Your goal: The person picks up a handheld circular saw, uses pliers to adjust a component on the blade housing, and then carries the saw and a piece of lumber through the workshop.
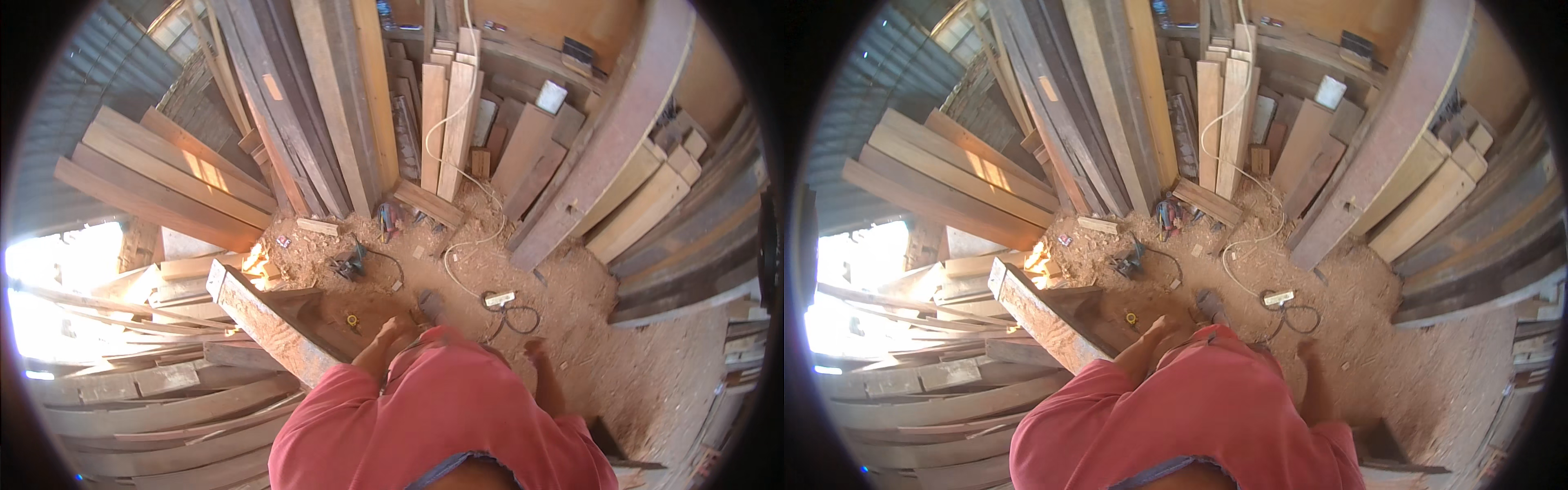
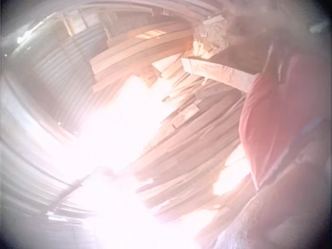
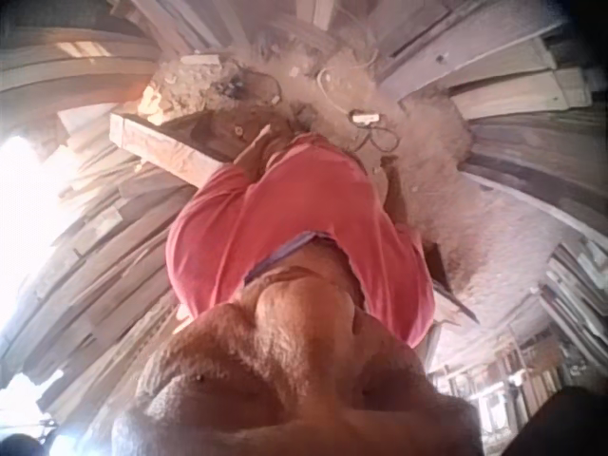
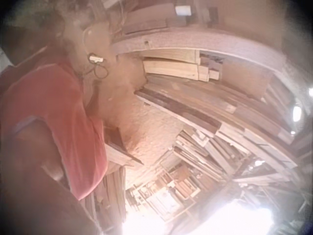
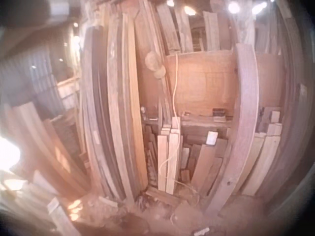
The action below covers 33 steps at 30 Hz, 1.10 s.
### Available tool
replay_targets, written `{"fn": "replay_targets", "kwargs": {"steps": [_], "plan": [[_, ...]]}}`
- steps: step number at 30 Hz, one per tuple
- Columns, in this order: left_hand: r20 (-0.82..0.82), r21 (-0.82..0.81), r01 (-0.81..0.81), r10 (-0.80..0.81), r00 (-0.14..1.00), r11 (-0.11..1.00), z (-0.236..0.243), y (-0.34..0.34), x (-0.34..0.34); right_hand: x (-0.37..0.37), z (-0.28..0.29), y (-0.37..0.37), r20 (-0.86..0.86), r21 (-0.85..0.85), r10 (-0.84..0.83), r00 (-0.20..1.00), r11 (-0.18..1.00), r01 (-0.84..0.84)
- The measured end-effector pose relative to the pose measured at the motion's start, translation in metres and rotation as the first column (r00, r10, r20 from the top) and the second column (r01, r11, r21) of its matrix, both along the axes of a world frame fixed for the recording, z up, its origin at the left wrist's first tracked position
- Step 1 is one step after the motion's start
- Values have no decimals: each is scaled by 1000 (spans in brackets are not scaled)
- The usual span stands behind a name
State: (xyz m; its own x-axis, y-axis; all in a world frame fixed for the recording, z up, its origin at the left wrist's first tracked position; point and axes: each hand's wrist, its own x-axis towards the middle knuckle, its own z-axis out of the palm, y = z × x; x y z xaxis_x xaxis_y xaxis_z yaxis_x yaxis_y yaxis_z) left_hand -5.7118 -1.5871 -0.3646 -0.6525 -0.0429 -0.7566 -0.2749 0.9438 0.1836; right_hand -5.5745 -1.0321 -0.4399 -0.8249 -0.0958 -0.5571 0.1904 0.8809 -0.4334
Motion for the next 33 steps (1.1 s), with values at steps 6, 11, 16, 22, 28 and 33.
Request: {"fn": "replay_targets", "kwargs": {"steps": [6, 11, 16, 22, 28, 33], "plan": [[110, 296, -234, 210, 972, 926, 58, 22, -34, -86, 48, -44, -68, -483, -192, 979, 865, 136], [40, 486, -319, 344, 938, 814, 44, 5, -53, -192, 101, -104, 90, -291, -302, 949, 903, 315], [-175, 546, -326, 486, 856, 772, 38, -18, -36, -260, 129, -141, 286, -178, -347, 893, 896, 406], [70, 374, -664, 694, 717, 648, 48, -24, -4, -277, 116, -133, 173, -122, -3, 985, 992, 25], [108, 354, -675, 689, 717, 647, 58, -15, 33, -303, 101, -141, 297, -3, 280, 913, 956, -292], [104, 330, -729, 744, 660, 600, 71, 6, 30, -343, 92, -147, 269, 43, 549, 791, 814, -579]]}}
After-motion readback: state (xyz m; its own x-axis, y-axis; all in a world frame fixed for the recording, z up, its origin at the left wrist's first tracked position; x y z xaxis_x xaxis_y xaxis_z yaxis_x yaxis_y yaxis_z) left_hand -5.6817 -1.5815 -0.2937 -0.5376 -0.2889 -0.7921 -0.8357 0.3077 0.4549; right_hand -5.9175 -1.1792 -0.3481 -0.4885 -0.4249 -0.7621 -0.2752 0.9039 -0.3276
